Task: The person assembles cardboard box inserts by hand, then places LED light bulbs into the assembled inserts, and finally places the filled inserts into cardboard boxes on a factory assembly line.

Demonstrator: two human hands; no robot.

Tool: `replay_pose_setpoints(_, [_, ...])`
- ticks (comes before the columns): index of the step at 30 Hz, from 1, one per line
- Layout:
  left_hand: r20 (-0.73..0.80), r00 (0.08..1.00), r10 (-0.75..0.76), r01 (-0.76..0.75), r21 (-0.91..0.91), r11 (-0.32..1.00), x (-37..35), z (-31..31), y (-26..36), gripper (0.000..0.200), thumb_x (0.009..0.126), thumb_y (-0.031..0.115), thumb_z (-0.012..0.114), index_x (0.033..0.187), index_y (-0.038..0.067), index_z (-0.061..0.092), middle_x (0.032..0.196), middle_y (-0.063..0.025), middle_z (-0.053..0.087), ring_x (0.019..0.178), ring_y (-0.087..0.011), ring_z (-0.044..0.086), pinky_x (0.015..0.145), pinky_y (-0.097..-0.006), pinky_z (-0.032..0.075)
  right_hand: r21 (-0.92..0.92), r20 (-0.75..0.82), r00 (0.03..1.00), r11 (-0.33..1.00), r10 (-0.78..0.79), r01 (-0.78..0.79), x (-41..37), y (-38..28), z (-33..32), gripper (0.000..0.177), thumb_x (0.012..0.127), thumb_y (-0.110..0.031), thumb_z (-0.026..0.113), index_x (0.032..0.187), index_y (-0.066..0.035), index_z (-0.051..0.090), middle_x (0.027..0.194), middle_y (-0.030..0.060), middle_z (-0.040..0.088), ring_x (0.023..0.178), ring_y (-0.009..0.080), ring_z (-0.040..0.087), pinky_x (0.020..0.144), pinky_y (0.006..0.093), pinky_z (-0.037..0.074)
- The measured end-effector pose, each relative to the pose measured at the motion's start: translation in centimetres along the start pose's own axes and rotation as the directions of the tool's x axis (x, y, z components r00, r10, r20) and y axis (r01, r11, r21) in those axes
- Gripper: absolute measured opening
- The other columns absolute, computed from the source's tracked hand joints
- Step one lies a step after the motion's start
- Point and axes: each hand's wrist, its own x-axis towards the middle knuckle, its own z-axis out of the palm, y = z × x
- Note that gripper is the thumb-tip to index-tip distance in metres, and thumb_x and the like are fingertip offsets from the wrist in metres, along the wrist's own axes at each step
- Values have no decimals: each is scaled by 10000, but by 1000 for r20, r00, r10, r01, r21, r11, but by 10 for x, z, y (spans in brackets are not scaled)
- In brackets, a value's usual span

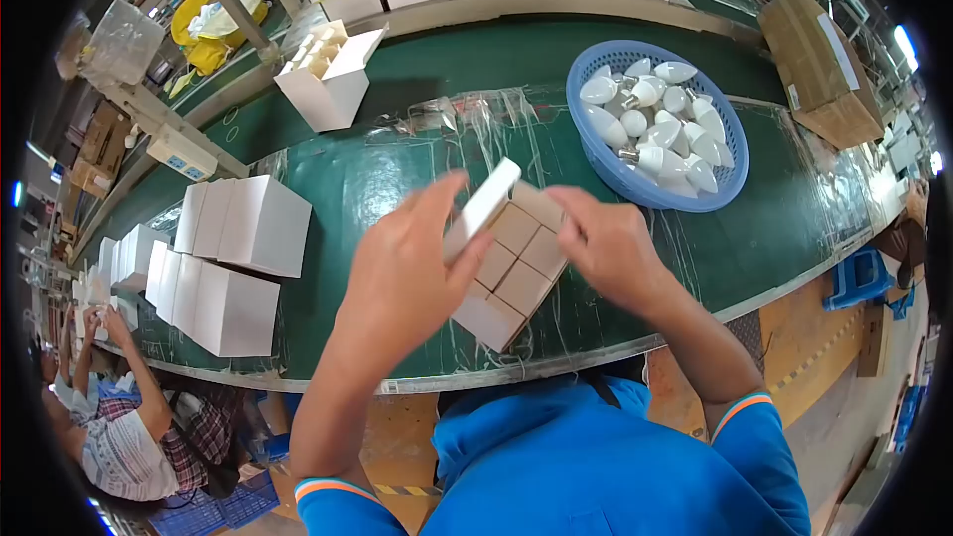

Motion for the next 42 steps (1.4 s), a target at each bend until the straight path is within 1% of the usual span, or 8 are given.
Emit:
replay_pose_setpoints(2, [539, 795, -277, 462, -244, 853, 5, 0, -4, 481, 909, 184, 557, 1338, 2, 438, 1236, -141, 589, 1071, -276, 599, 893, -348, 467, 318, 18, 983, 931, 181, -177, 11, 18, 7, 309, 869, -203, 619, 1119, -22, 636, 914, 185, 695, 784, 224, 693, 662, 363, 508])
replay_pose_setpoints(8, [587, 701, -405, 669, -739, 87, -59, 7, -20, 491, 845, 65, 544, 1309, -47, 432, 1208, -146, 581, 1056, -241, 618, 901, -383, 502, 550, 20, 963, 801, 269, -235, 43, -3, 15, 269, 870, -139, 610, 1099, -1, 644, 929, 99, 686, 793, 173, 633, 681, 284, 482])
replay_pose_setpoints(16, [675, 669, -312, 425, -692, -584, -126, 78, 36, 673, 797, 82, 664, 1390, 17, 353, 1285, -123, 529, 1200, -270, 537, 1031, -431, 429, 613, 42, 999, 790, -11, -17, -27, -50, -51, 184, 796, -126, 684, 956, -36, 684, 990, 82, 663, 990, 184, 617, 783, 316, 484])
replay_pose_setpoints(18, [696, 663, -276, 407, -644, -648, -130, 97, 52, 649, 817, 47, 651, 1398, 86, 364, 1297, -83, 510, 1226, -233, 492, 1046, -417, 389, 150, -52, 948, 936, -315, 319, -42, -46, -35, 168, 747, -152, 731, 885, -67, 685, 1013, 84, 651, 1057, 246, 589, 855, 389, 460])
replay_pose_setpoints(28, [615, 668, -420, 551, -787, -277, -124, 87, 56, 696, 828, 53, 666, 1428, 56, 313, 1350, -142, 430, 1235, -238, 457, 1046, -381, 379, 168, -423, 906, 984, 12, 66, -98, -18, -16, 169, 745, 35, 636, 899, -18, 682, 1209, 170, 593, 1189, 385, 516, 942, 417, 444])
replay_pose_setpoints(33, [57, 876, -479, 322, -808, 494, -89, 46, 39, 818, 737, 110, 710, 1441, 48, 299, 1472, -213, 168, 1346, -345, 300, 1092, -458, 303, 270, -452, 892, 950, -21, 160, -102, -5, -9, 149, 778, 54, 596, 885, -3, 683, 1209, 180, 596, 1249, 401, 487, 967, 421, 442])
replay_pose_setpoints(35, [-31, 990, -135, 127, -192, 973, -67, 16, 43, 666, 752, 103, 677, 1371, 66, 437, 1454, -226, 244, 1341, -400, 306, 1104, -478, 254, 337, -449, 894, 928, 12, 157, -103, -2, -7, 159, 773, 62, 586, 882, -4, 682, 1195, 176, 600, 1249, 402, 486, 980, 427, 434])
replay_pose_setpoints(42, [252, 967, 47, 11, -224, 975, -4, 6, 48, 192, 916, 166, 548, 931, 33, 686, 895, -91, 688, 1107, -314, 573, 1025, -401, 352, 435, -505, 862, 875, 40, 214, -111, 9, 7, 196, 747, 80, 552, 871, 2, 681, 1125, 168, 598, 1271, 420, 447, 1005, 444, 414])
